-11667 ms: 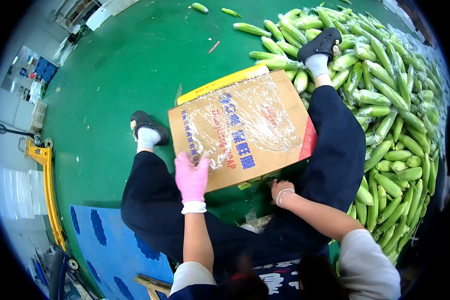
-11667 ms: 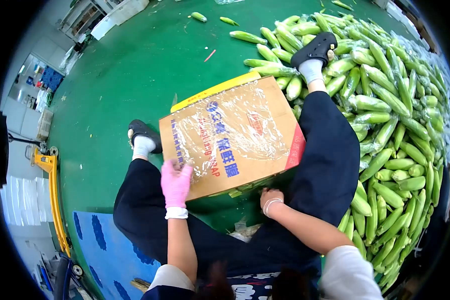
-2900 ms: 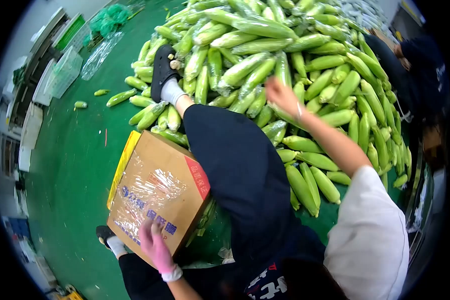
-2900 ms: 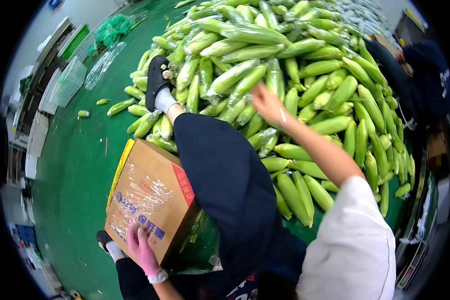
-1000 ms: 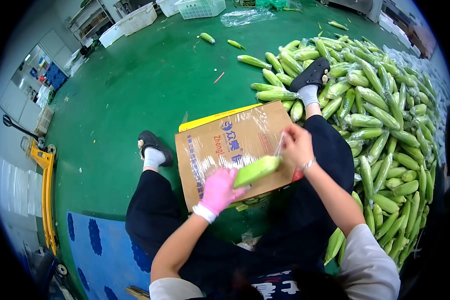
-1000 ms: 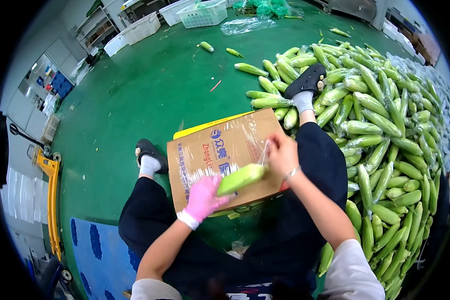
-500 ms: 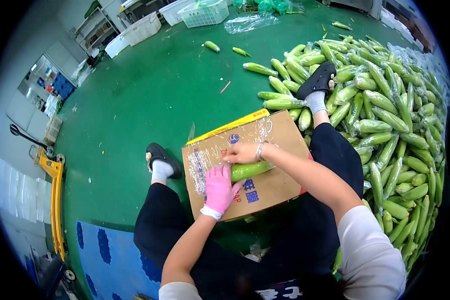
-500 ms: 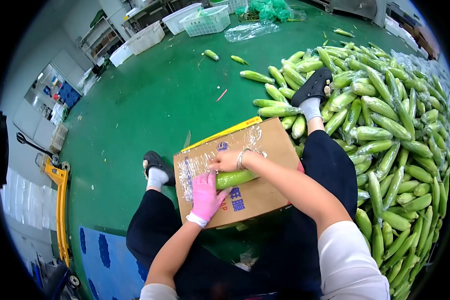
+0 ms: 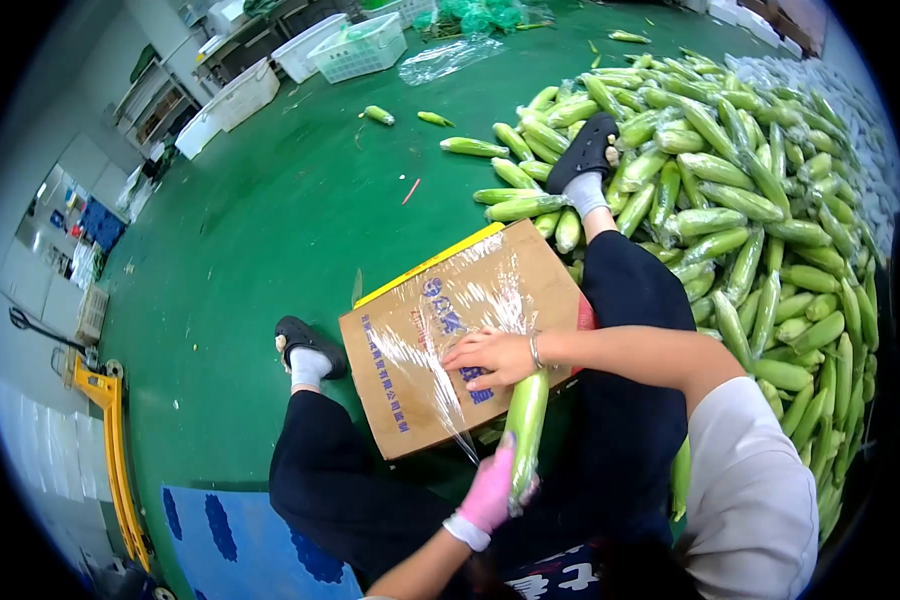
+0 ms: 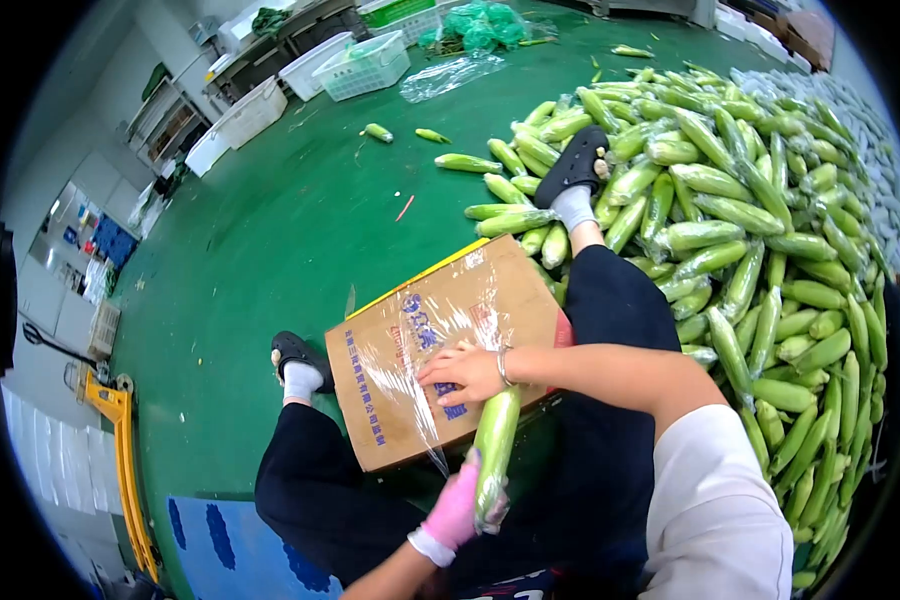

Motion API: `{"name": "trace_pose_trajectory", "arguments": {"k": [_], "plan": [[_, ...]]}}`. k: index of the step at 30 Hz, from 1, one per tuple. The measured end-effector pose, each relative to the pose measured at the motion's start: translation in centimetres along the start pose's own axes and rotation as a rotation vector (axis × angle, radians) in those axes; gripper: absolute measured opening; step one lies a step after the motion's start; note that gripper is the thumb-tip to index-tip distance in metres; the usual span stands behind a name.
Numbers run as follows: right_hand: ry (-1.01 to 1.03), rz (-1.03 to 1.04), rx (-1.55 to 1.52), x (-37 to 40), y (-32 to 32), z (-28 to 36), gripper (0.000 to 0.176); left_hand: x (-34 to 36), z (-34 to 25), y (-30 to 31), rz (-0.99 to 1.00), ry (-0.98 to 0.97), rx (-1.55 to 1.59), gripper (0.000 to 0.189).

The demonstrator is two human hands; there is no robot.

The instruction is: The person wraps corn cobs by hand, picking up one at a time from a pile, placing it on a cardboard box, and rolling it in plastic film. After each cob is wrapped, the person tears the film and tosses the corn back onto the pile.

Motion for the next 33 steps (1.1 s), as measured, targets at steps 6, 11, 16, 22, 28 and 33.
{"name": "trace_pose_trajectory", "arguments": {"k": [6,11,16,22,28,33], "plan": [[0.031,-0.078,-0.193,2.1,-1.4,1.5,0.035,4.1,1.6,-2.2,0.072,0.018,-0.205,0.066],[0.104,-0.170,-0.192,2.8,-2.2,1.9,0.027,4.9,3.0,-1.0,0.223,0.135,-0.217,0.070],[0.087,-0.127,-0.207,3.9,-2.8,2.7,0.026,6.2,6.1,-3.1,0.305,0.282,0.185,0.071],[0.117,-0.222,-0.164,3.9,-3.5,2.1,0.025,9.6,11.6,-6.0,0.187,0.216,0.389,0.059],[-0.017,-0.233,-0.327,6.9,-0.9,3.1,0.027,8.9,8.5,-6.6,0.591,0.145,-0.644,0.051],[-0.274,-0.648,-0.722,22.6,5.1,6.7,0.033,6.8,2.5,-2.8,0.175,-0.028,-0.654,0.054]]}}
Point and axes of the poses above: each hand's wrist, its own x-axis away from the middle knuckle, its own y-axis out of the back of the hand, z = x × y, the point moved 5 cm from there along -x, towards the middle knuckle, and after that the axes turned 6 degrees about -y, right-handed, at the moved point
